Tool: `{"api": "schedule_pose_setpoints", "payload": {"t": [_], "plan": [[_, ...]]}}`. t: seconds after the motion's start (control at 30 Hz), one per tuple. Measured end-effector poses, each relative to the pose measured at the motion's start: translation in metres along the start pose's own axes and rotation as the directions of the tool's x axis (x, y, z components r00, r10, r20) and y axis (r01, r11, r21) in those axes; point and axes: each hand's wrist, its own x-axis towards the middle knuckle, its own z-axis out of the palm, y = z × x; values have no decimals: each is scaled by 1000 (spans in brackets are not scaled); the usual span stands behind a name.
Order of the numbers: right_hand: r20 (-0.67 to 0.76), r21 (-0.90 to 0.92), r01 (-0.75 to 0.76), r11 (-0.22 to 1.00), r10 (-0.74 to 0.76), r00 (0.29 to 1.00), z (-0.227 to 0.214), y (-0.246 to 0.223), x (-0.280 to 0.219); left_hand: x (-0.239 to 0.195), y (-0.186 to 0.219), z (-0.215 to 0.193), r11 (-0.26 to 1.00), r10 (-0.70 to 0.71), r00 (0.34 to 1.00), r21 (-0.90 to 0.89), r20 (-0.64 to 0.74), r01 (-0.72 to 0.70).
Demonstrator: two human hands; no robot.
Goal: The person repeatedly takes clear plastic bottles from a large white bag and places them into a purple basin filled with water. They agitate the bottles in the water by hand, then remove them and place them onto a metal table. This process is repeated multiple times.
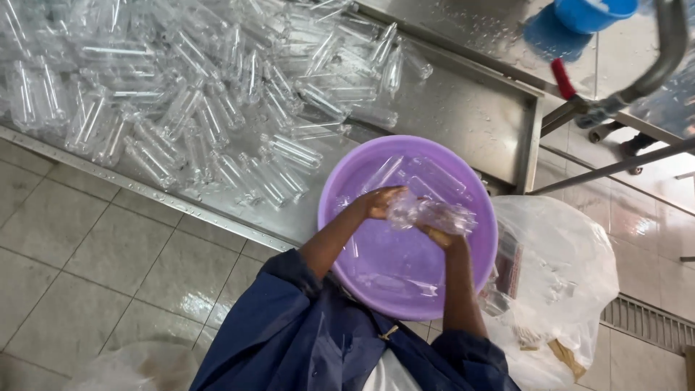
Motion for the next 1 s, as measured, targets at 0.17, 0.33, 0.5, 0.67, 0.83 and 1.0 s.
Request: {"api": "schedule_pose_setpoints", "payload": {"t": [0.17, 0.33, 0.5, 0.67, 0.83, 1.0], "plan": [[-108, 400, 153, 903, -120, 987, 128, -22, -86, -57, -16, 51, 995, -102, 957, 49, 272, 92], [-88, 327, 260, 909, -245, 966, 238, -6, -120, -56, -37, 41, 997, -73, 981, 21, 181, 71], [-120, 357, 258, 898, -230, 966, 259, -2, -113, -44, -41, 30, 996, -92, 992, -13, 91, 94], [-218, 298, 207, 932, -145, 965, 214, -11, -115, -72, -47, 58, 999, -49, 999, 20, 23, 48], [-205, 265, 142, 954, -88, 975, 180, -18, -102, -87, -47, 75, 999, 48, 999, -3, -13, -48], [-190, 174, 51, 983, -18, 982, 147, -15, -77, -79, -62, 50, 961, 271, 960, -30, -77, -274]]}}
